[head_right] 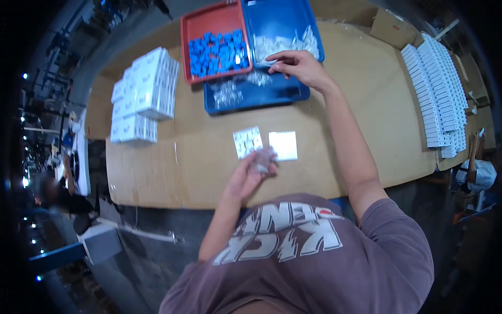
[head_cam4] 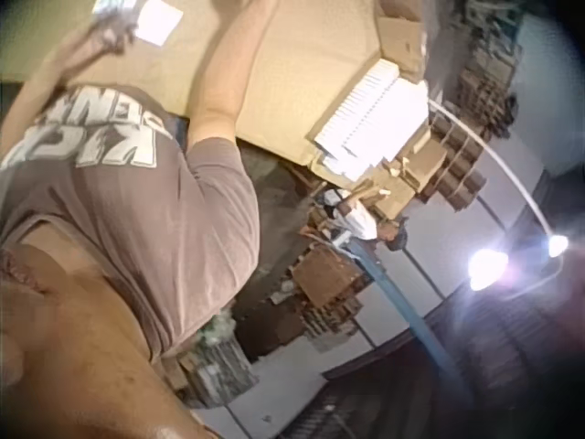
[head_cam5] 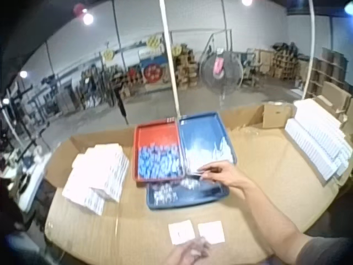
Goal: Assembling and inspecting small white electronic modules with connectors at a workstation.
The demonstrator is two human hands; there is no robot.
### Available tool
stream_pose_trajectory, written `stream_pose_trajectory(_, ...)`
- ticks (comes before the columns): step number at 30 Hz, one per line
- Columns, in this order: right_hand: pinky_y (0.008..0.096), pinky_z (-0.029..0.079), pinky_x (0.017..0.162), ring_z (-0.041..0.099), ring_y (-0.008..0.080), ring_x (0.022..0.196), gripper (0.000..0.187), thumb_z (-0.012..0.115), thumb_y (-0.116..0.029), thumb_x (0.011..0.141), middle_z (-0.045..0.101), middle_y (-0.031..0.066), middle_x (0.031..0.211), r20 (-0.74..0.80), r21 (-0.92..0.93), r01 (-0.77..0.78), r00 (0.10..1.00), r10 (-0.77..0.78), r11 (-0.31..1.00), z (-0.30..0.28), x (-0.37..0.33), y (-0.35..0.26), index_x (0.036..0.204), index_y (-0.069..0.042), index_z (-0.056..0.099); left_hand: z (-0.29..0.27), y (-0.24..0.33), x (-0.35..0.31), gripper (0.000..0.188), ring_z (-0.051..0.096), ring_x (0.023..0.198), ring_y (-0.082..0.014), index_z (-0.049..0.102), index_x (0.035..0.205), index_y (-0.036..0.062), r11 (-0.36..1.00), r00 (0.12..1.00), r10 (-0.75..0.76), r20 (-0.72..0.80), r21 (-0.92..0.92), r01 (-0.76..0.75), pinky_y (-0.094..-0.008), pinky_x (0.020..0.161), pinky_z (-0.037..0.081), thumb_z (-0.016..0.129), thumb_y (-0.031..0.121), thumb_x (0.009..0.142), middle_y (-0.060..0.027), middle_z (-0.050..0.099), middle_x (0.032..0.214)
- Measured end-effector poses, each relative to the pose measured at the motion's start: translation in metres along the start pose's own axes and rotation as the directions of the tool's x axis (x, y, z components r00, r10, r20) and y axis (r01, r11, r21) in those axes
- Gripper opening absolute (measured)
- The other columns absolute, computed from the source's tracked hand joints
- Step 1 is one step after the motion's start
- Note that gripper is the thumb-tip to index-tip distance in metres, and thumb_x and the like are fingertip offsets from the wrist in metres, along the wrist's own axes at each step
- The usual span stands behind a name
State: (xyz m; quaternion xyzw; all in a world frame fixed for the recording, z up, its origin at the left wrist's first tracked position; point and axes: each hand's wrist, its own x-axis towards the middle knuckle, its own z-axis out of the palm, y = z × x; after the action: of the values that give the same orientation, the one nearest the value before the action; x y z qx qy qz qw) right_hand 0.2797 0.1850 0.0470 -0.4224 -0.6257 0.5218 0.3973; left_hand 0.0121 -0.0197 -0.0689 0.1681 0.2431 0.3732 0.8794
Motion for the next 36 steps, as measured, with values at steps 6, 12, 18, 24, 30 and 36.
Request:
stream_pose_trajectory(6, 0.0232, 0.046, 0.071, 0.061, 0.0065, 0.083, 0.012, 0.073, -0.012, 0.097, 0.071, -0.0001, 0.092, 0.068, -0.041, -0.175, 0.982, 0.177, 0.984, 0.03, -0.088, 0.015, 0.104, -0.003, 0.077, 0.01, 0.025, 0.004, 0.06, 0.069, 0.105, -0.0263, 0.047, 0.151, -0.0024, 0.961, 1.0, 0.002, 0.012, -0.277, 0.002, -0.0386, 0.093, 0.056, 0.041, 0.043, 0.112, -0.0191, 0.063, 0.138)
stream_pose_trajectory(12, 0.026, 0.046, 0.076, 0.06, 0.0082, 0.087, 0.013, 0.073, -0.01, 0.096, 0.07, 0.0003, 0.094, 0.134, -0.156, -0.072, 0.987, 0.093, 0.985, 0.042, -0.11, 0.013, 0.105, -0.003, 0.078, 0.018, 0.017, 0.017, 0.063, 0.068, 0.109, -0.0282, 0.047, 0.151, -0.0022, 0.971, 0.997, -0.079, 0.022, -0.225, 0.081, -0.0402, 0.096, 0.056, 0.041, 0.046, 0.111, -0.0199, 0.062, 0.14)
stream_pose_trajectory(18, 0.0281, 0.05, 0.076, 0.063, 0.0134, 0.082, 0.011, 0.073, -0.008, 0.093, 0.074, 0.005, 0.092, 0.26, -0.127, -0.203, 0.938, 0.23, 0.971, 0.048, -0.104, -0.005, 0.099, 0.001, 0.076, 0.023, 0.014, 0.02, 0.06, 0.067, 0.117, -0.0318, 0.047, 0.15, -0.0009, 0.984, 0.996, -0.089, -0.019, -0.154, 0.085, -0.0447, 0.1, 0.054, 0.043, 0.044, 0.112, -0.0208, 0.061, 0.142)
stream_pose_trajectory(24, 0.0296, 0.047, 0.069, 0.057, 0.0121, 0.072, 0.012, 0.075, -0.008, 0.087, 0.072, 0.0049, 0.082, 0.386, -0.239, -0.039, 0.913, 0.132, 0.97, 0.058, -0.096, 0.006, 0.096, 0.0, 0.076, 0.03, 0.012, 0.019, 0.054, 0.064, 0.124, -0.0348, 0.046, 0.15, 0.0004, 0.989, 0.994, -0.107, -0.02, -0.1, 0.105, -0.0471, 0.104, 0.054, 0.046, 0.039, 0.112, -0.0223, 0.059, 0.144)
stream_pose_trajectory(30, 0.0311, 0.045, 0.062, 0.052, 0.0121, 0.066, 0.012, 0.074, -0.007, 0.087, 0.068, 0.0029, 0.074, 0.374, -0.26, -0.115, 0.903, 0.21, 0.959, 0.067, -0.11, -0.005, 0.097, -0.001, 0.076, 0.032, 0.008, 0.016, 0.048, 0.065, 0.125, -0.0349, 0.049, 0.147, 0.0006, 0.991, 0.994, -0.105, 0.017, -0.08, 0.106, -0.0477, 0.103, 0.055, 0.046, 0.034, 0.113, -0.0212, 0.061, 0.141)
stream_pose_trajectory(36, 0.0263, 0.041, 0.067, 0.051, 0.0081, 0.077, 0.011, 0.075, -0.003, 0.084, 0.068, -0.0004, 0.099, 0.377, -0.26, -0.025, 0.918, 0.125, 0.965, 0.071, -0.131, -0.015, 0.094, -0.003, 0.078, 0.037, -0.001, 0.004, 0.044, 0.065, 0.125, -0.034, 0.053, 0.142, 0.0008, 0.996, 0.995, -0.078, 0.066, -0.042, 0.08, -0.048, 0.103, 0.055, 0.046, 0.033, 0.113, -0.0175, 0.064, 0.137)
